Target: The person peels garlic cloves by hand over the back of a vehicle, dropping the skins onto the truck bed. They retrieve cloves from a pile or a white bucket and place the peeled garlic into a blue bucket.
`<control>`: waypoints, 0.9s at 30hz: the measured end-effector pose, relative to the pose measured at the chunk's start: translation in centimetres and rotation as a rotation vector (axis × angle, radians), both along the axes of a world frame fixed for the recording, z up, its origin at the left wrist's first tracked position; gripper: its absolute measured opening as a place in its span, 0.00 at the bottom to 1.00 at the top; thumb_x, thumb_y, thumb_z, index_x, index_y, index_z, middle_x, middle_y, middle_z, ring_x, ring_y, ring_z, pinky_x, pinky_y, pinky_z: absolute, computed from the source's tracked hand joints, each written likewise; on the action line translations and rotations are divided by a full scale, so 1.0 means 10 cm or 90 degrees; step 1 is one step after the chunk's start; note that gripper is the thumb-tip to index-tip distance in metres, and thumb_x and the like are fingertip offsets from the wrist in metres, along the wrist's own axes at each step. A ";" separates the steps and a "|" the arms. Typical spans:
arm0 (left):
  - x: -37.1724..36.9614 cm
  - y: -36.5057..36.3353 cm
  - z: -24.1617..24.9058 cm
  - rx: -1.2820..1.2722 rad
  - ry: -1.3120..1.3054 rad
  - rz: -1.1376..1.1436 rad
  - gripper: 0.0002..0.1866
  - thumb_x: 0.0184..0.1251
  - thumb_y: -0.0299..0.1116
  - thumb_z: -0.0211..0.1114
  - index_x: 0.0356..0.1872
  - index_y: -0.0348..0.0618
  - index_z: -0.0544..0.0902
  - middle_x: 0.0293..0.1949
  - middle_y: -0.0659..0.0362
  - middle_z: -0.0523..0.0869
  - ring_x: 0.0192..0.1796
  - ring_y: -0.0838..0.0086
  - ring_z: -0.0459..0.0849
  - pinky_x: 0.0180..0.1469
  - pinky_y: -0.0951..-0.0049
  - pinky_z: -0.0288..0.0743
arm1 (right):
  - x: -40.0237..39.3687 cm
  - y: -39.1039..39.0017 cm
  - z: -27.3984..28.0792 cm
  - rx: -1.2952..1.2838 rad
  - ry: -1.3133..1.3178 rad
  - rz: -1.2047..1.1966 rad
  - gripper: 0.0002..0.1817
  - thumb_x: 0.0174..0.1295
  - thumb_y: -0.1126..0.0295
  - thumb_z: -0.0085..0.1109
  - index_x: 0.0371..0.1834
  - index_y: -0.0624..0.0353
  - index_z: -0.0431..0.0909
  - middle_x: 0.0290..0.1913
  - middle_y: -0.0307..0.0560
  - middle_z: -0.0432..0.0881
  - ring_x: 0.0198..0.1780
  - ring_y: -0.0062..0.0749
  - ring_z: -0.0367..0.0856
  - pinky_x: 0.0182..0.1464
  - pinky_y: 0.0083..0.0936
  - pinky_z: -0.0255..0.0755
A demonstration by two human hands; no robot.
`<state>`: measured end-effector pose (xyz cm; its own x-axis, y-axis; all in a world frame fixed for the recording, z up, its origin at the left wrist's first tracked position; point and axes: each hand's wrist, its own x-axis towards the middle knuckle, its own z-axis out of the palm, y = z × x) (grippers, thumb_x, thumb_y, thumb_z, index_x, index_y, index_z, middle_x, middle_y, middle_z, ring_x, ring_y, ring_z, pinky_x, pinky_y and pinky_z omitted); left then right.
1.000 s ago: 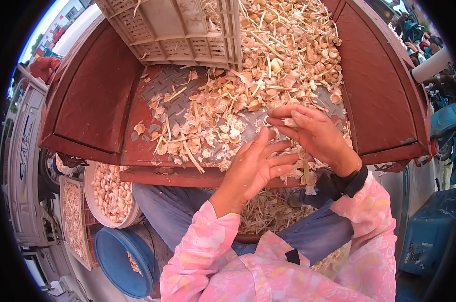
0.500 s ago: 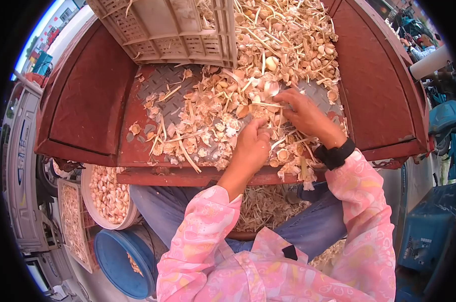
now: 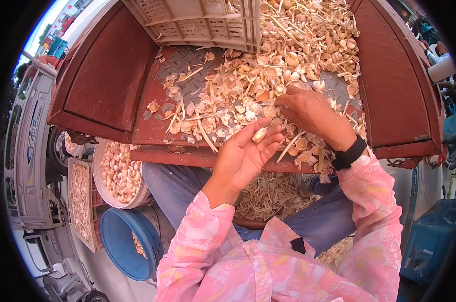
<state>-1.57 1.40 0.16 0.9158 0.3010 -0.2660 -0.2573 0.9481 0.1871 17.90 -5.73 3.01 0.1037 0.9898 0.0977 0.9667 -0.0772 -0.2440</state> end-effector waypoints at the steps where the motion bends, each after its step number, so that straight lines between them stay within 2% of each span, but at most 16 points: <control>1: -0.01 0.00 -0.01 -0.008 -0.012 0.001 0.19 0.73 0.33 0.44 0.58 0.27 0.64 0.54 0.37 0.72 0.53 0.57 0.79 0.52 0.66 0.80 | 0.00 -0.01 0.03 -0.036 -0.031 -0.011 0.10 0.55 0.70 0.58 0.41 0.54 0.78 0.33 0.46 0.77 0.38 0.47 0.79 0.38 0.39 0.72; 2: -0.02 0.02 -0.05 -0.005 -0.039 -0.010 0.22 0.75 0.38 0.42 0.58 0.28 0.65 0.55 0.38 0.72 0.55 0.55 0.77 0.56 0.63 0.76 | 0.02 -0.02 0.00 -0.050 -0.021 -0.016 0.10 0.54 0.69 0.57 0.40 0.54 0.77 0.38 0.46 0.77 0.39 0.47 0.79 0.38 0.39 0.72; 5: -0.03 0.00 0.00 0.004 -0.011 -0.001 0.25 0.75 0.43 0.41 0.58 0.28 0.66 0.55 0.40 0.73 0.57 0.56 0.76 0.58 0.61 0.74 | -0.02 0.00 0.05 -0.072 -0.075 -0.027 0.07 0.54 0.71 0.57 0.37 0.55 0.76 0.44 0.47 0.76 0.38 0.47 0.80 0.38 0.39 0.72; 8: -0.01 -0.03 0.06 0.056 0.029 0.016 0.27 0.75 0.46 0.40 0.58 0.28 0.67 0.55 0.42 0.74 0.55 0.57 0.77 0.58 0.60 0.73 | -0.04 0.02 0.09 -0.050 -0.037 -0.038 0.07 0.50 0.74 0.57 0.34 0.57 0.77 0.48 0.53 0.74 0.41 0.49 0.79 0.41 0.42 0.72; 11: 0.00 -0.05 0.13 0.147 0.123 0.045 0.24 0.74 0.42 0.44 0.59 0.30 0.67 0.52 0.45 0.76 0.53 0.61 0.78 0.55 0.65 0.75 | 0.10 -0.06 -0.02 0.113 0.103 0.048 0.06 0.51 0.73 0.61 0.32 0.59 0.77 0.50 0.51 0.73 0.45 0.43 0.78 0.48 0.34 0.71; 14: 0.05 -0.09 0.17 0.270 0.170 0.061 0.21 0.72 0.34 0.51 0.60 0.32 0.67 0.49 0.50 0.78 0.50 0.68 0.79 0.51 0.72 0.76 | 0.07 -0.10 0.06 0.095 0.435 0.001 0.07 0.54 0.72 0.64 0.32 0.58 0.76 0.54 0.45 0.72 0.55 0.33 0.72 0.56 0.27 0.65; 17: 0.15 -0.15 0.18 0.329 0.160 0.065 0.21 0.68 0.28 0.55 0.61 0.35 0.67 0.48 0.54 0.78 0.49 0.74 0.79 0.49 0.78 0.76 | -0.03 -0.12 0.07 0.003 0.686 -0.026 0.07 0.58 0.70 0.63 0.33 0.60 0.76 0.56 0.43 0.70 0.56 0.27 0.70 0.58 0.25 0.63; 18: 0.17 -0.16 0.15 0.341 0.143 0.075 0.22 0.68 0.28 0.56 0.61 0.37 0.68 0.46 0.57 0.80 0.44 0.77 0.81 0.45 0.80 0.77 | -0.06 -0.12 0.08 -0.014 0.731 -0.010 0.08 0.59 0.69 0.62 0.35 0.61 0.77 0.57 0.44 0.69 0.55 0.27 0.71 0.58 0.26 0.64; 21: 0.22 -0.19 0.09 0.389 0.152 0.110 0.21 0.68 0.29 0.57 0.61 0.38 0.69 0.41 0.58 0.82 0.38 0.80 0.81 0.40 0.83 0.77 | -0.18 -0.12 0.00 0.009 0.828 -0.018 0.06 0.59 0.71 0.61 0.34 0.63 0.77 0.55 0.46 0.70 0.51 0.27 0.74 0.52 0.25 0.70; 22: 0.21 -0.19 0.08 0.395 0.162 0.117 0.20 0.68 0.29 0.57 0.59 0.38 0.70 0.40 0.58 0.82 0.37 0.80 0.81 0.39 0.84 0.77 | -0.20 -0.12 -0.02 0.035 0.814 -0.007 0.06 0.59 0.73 0.60 0.36 0.63 0.78 0.52 0.45 0.72 0.49 0.24 0.75 0.48 0.22 0.72; 24: 0.18 -0.18 0.05 0.409 0.179 0.129 0.18 0.68 0.30 0.57 0.57 0.37 0.72 0.38 0.58 0.82 0.34 0.81 0.80 0.36 0.86 0.77 | -0.18 -0.12 -0.03 0.092 0.642 0.063 0.06 0.60 0.73 0.59 0.37 0.63 0.79 0.46 0.44 0.75 0.45 0.24 0.77 0.46 0.22 0.74; 25: 0.16 -0.16 0.05 0.330 0.164 0.120 0.17 0.68 0.30 0.57 0.55 0.37 0.73 0.38 0.57 0.82 0.34 0.81 0.80 0.36 0.86 0.77 | -0.14 -0.12 -0.03 0.120 0.552 0.095 0.06 0.60 0.73 0.58 0.37 0.63 0.79 0.44 0.43 0.77 0.43 0.24 0.78 0.45 0.22 0.74; 27: 0.09 -0.09 0.04 0.174 0.132 0.098 0.14 0.68 0.31 0.57 0.52 0.37 0.74 0.37 0.56 0.82 0.32 0.81 0.80 0.34 0.87 0.77 | 0.11 -0.10 -0.14 0.160 0.527 -0.091 0.06 0.60 0.73 0.57 0.38 0.63 0.80 0.39 0.45 0.79 0.39 0.28 0.80 0.42 0.24 0.74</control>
